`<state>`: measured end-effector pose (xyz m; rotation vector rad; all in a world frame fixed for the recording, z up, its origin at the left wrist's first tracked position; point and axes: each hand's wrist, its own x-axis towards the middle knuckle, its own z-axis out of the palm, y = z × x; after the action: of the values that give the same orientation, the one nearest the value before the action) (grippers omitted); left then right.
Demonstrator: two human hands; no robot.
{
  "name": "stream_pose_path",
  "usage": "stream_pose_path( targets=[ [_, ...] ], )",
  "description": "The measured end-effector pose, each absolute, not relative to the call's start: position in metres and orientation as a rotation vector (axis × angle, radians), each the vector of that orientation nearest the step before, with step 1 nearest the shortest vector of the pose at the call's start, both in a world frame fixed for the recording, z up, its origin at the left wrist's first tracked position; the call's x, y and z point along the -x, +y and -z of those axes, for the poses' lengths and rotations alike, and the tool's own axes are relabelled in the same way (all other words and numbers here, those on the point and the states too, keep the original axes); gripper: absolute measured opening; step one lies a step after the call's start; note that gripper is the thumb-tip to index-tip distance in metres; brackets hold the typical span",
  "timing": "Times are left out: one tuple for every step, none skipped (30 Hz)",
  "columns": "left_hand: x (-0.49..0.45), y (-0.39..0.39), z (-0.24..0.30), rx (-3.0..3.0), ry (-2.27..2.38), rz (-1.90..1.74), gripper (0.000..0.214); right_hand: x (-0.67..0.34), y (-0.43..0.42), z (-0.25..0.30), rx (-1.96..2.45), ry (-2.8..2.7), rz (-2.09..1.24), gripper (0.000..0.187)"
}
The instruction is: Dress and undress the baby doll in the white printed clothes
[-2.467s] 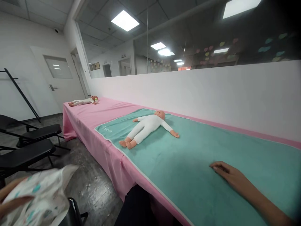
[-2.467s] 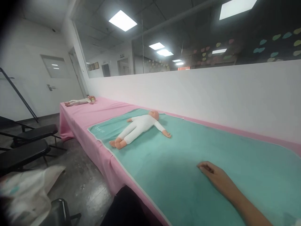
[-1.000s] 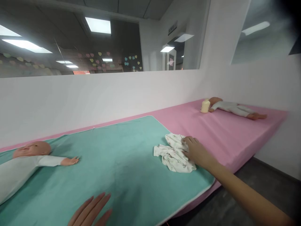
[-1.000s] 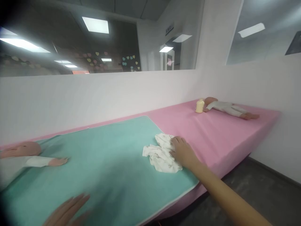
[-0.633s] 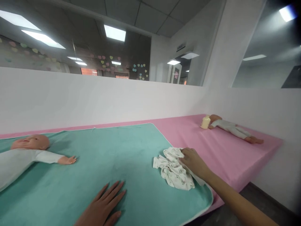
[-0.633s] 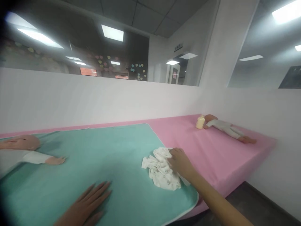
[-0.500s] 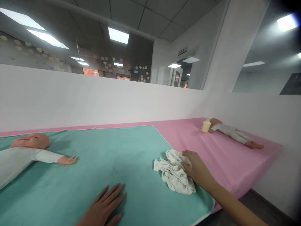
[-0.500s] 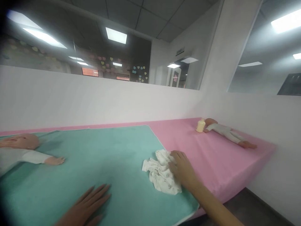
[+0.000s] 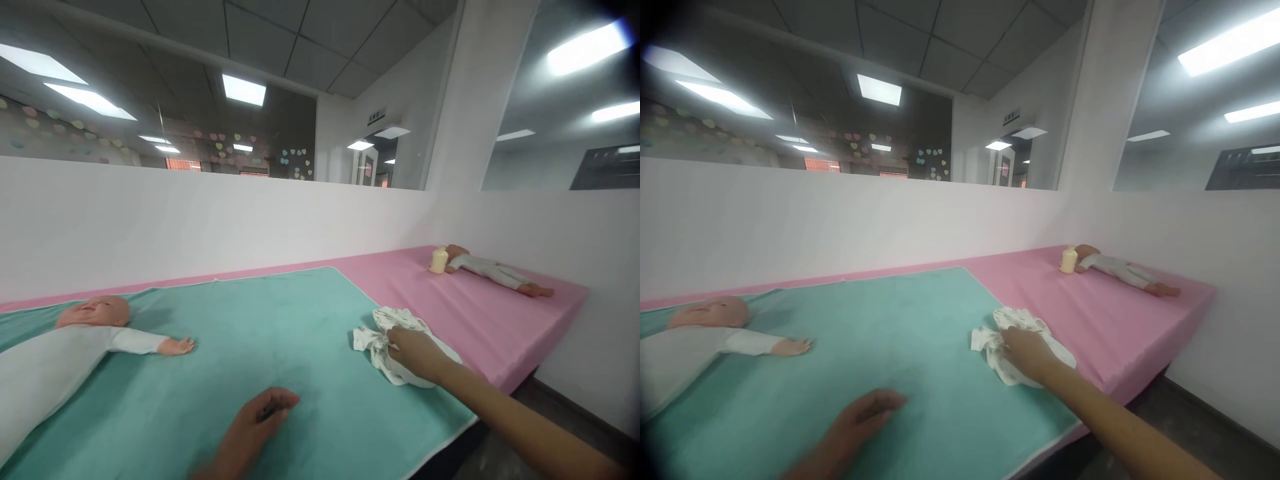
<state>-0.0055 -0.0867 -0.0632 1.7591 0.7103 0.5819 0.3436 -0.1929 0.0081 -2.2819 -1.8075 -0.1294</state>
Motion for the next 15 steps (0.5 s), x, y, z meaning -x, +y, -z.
stream_pose_path(
  targets=[
    [0.008, -0.084, 0.060, -1.631, 0.668, -0.602, 0.034, -0.335, -0.186, -0.020, 2.262, -1.771, 0.070, 0.015],
    [0.011, -0.080, 0.058, -1.515, 0.638, -0.616, 0.037, -0.325, -0.179, -0.033, 2.205, -1.735, -0.001, 0.015],
    [0.014, -0.078, 0.055, -1.409, 0.622, -0.623, 0.040, -0.313, -0.173, -0.048, 2.117, -1.696, -0.082, 0.016],
    [0.017, -0.075, 0.053, -1.315, 0.611, -0.622, 0.044, -0.300, -0.166, -0.064, 2.003, -1.637, -0.160, 0.017],
    [0.020, -0.073, 0.052, -1.237, 0.601, -0.621, 0.047, -0.286, -0.160, -0.079, 1.868, -1.575, -0.222, 0.017],
    [0.023, -0.071, 0.050, -1.174, 0.583, -0.632, 0.049, -0.271, -0.153, -0.094, 1.721, -1.495, -0.285, 0.018],
    [0.026, -0.068, 0.048, -1.125, 0.561, -0.659, 0.053, -0.256, -0.147, -0.108, 1.562, -1.416, -0.362, 0.018],
    [0.029, -0.066, 0.046, -1.086, 0.549, -0.695, 0.056, -0.242, -0.141, -0.120, 1.412, -1.349, -0.443, 0.019],
    [0.033, -0.064, 0.043, -1.054, 0.547, -0.740, 0.060, -0.228, -0.135, -0.128, 1.265, -1.293, -0.519, 0.021],
    [0.037, -0.062, 0.040, -1.031, 0.548, -0.788, 0.064, -0.215, -0.129, -0.133, 1.128, -1.251, -0.590, 0.022],
    [0.040, -0.059, 0.037, -1.018, 0.542, -0.831, 0.067, -0.202, -0.122, -0.135, 1.008, -1.220, -0.649, 0.023],
    [0.044, -0.056, 0.034, -1.013, 0.527, -0.871, 0.069, -0.191, -0.115, -0.132, 0.909, -1.199, -0.696, 0.024],
    [0.048, -0.054, 0.031, -1.016, 0.506, -0.909, 0.071, -0.182, -0.108, -0.125, 0.845, -1.188, -0.738, 0.024],
    [0.052, -0.051, 0.029, -1.026, 0.484, -0.949, 0.071, -0.174, -0.100, -0.115, 0.823, -1.190, -0.777, 0.025],
    [0.057, -0.049, 0.028, -1.038, 0.477, -0.984, 0.071, -0.168, -0.092, -0.100, 0.842, -1.203, -0.808, 0.026]
  ],
)
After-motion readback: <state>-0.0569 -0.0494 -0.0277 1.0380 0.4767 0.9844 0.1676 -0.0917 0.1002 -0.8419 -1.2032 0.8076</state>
